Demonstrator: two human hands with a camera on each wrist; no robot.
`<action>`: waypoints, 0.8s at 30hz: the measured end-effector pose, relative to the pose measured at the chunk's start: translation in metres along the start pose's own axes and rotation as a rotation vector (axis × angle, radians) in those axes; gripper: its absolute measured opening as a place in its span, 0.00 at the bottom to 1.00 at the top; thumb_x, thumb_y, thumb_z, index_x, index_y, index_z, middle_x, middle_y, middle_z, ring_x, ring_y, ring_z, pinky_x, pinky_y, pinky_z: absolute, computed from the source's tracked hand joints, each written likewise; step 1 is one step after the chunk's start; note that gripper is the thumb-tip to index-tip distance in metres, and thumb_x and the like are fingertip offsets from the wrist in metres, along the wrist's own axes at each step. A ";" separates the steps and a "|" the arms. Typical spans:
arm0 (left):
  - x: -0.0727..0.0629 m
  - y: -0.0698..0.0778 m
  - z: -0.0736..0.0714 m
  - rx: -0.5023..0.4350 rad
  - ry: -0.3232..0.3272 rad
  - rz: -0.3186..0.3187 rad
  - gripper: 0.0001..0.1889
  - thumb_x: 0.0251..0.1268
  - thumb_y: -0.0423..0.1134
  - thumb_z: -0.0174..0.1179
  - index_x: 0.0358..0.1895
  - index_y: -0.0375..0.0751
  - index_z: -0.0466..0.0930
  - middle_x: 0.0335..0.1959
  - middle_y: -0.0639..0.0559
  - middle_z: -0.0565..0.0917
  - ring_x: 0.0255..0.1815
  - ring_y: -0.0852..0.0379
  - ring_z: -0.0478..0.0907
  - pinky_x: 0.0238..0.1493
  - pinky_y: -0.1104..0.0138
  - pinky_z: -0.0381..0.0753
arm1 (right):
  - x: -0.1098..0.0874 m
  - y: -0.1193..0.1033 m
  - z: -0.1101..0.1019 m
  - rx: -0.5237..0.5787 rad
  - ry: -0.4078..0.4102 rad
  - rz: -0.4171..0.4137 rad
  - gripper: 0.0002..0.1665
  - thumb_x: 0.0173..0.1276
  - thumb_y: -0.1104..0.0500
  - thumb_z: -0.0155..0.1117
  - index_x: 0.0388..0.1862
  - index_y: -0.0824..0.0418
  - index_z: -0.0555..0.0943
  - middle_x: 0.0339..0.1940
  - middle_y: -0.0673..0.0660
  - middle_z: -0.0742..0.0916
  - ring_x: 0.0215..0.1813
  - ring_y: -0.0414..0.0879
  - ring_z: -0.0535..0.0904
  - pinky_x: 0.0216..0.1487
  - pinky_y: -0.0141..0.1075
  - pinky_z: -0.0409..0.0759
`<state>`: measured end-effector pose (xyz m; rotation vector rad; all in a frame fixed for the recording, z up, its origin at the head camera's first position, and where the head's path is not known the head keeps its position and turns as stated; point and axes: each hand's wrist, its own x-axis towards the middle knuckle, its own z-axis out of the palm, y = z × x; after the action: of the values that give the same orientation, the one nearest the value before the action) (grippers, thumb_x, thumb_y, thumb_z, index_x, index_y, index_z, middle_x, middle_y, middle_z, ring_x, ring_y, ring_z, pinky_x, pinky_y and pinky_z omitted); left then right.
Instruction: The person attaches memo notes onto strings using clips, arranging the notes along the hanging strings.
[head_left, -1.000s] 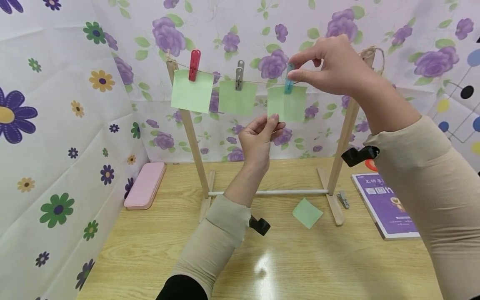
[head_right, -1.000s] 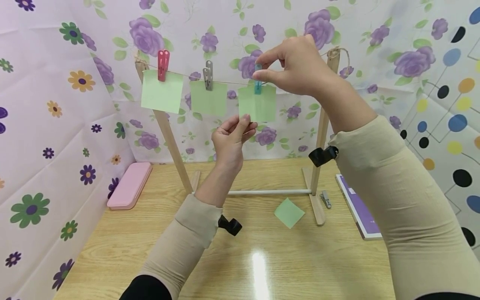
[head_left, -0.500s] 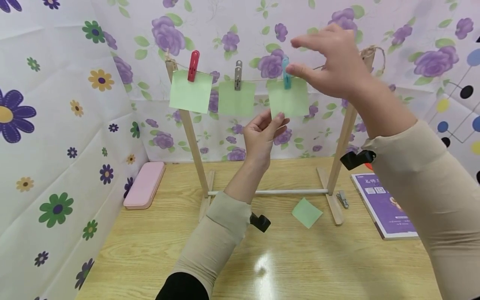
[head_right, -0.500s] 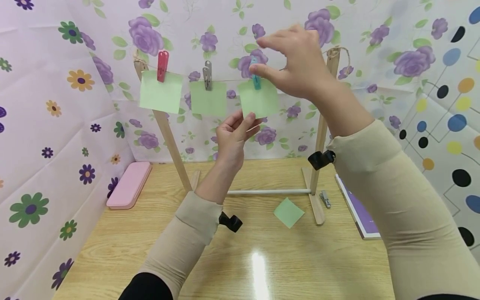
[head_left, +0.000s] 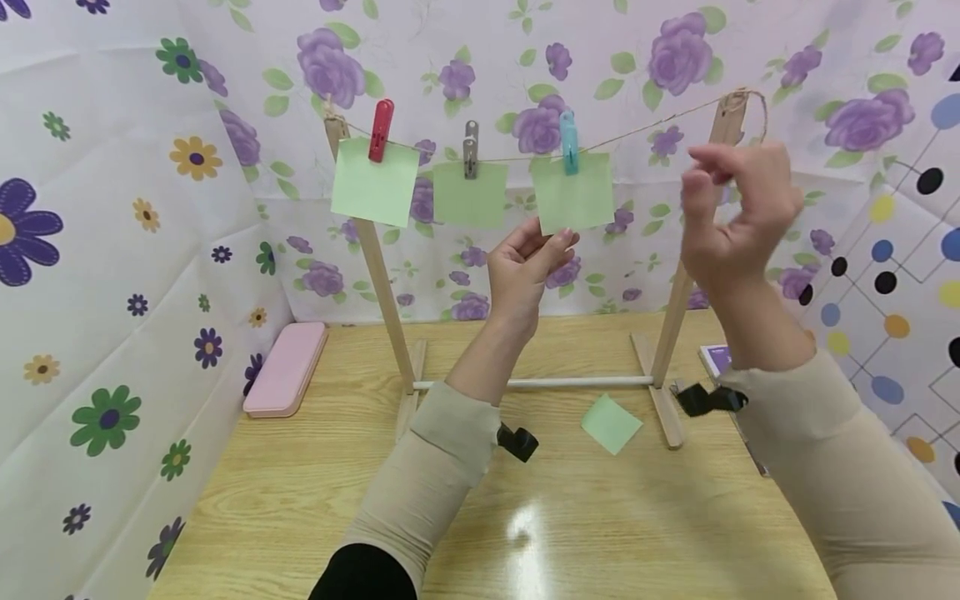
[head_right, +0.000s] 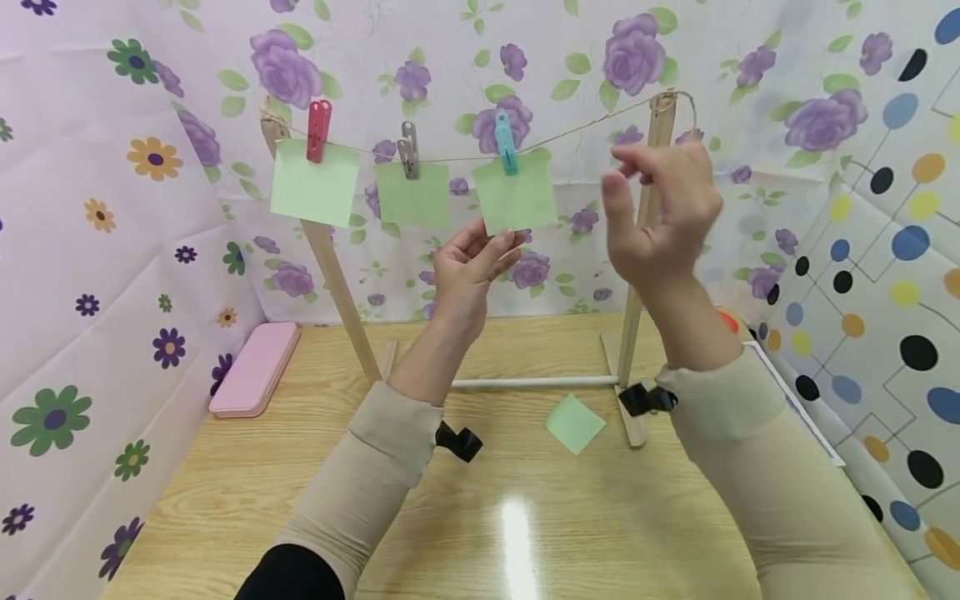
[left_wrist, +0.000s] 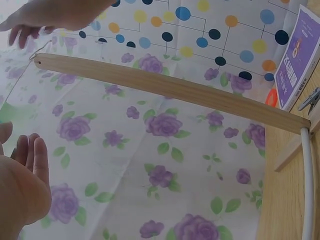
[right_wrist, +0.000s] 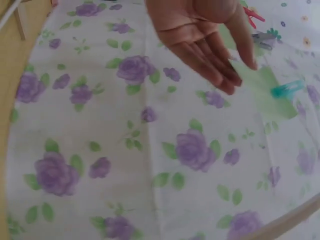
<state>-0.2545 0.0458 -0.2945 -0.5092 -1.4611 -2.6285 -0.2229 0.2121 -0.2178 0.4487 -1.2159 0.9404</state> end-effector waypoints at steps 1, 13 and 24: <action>0.000 0.000 -0.001 -0.005 0.002 -0.009 0.24 0.67 0.27 0.65 0.65 0.28 0.73 0.38 0.48 0.86 0.50 0.41 0.86 0.51 0.61 0.89 | -0.007 0.003 -0.007 -0.006 0.023 0.026 0.40 0.63 0.30 0.63 0.27 0.70 0.84 0.20 0.67 0.81 0.29 0.51 0.72 0.39 0.25 0.67; -0.001 -0.006 -0.012 0.019 0.027 -0.053 0.22 0.67 0.25 0.65 0.63 0.29 0.76 0.41 0.51 0.86 0.38 0.60 0.87 0.47 0.68 0.89 | -0.099 0.049 -0.108 -0.192 -0.073 0.279 0.23 0.65 0.55 0.58 0.28 0.78 0.82 0.26 0.38 0.82 0.30 0.27 0.69 0.33 0.22 0.62; -0.061 -0.091 -0.058 0.481 -0.092 -0.220 0.20 0.63 0.35 0.71 0.59 0.44 0.81 0.43 0.52 0.87 0.44 0.59 0.85 0.49 0.68 0.88 | -0.189 0.099 -0.193 -0.422 -0.862 0.709 0.10 0.73 0.58 0.67 0.43 0.65 0.86 0.35 0.55 0.87 0.34 0.38 0.79 0.30 0.20 0.76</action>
<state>-0.2332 0.0413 -0.4169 -0.4388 -2.1999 -2.2892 -0.1981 0.3415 -0.4735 0.0463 -2.4035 1.0631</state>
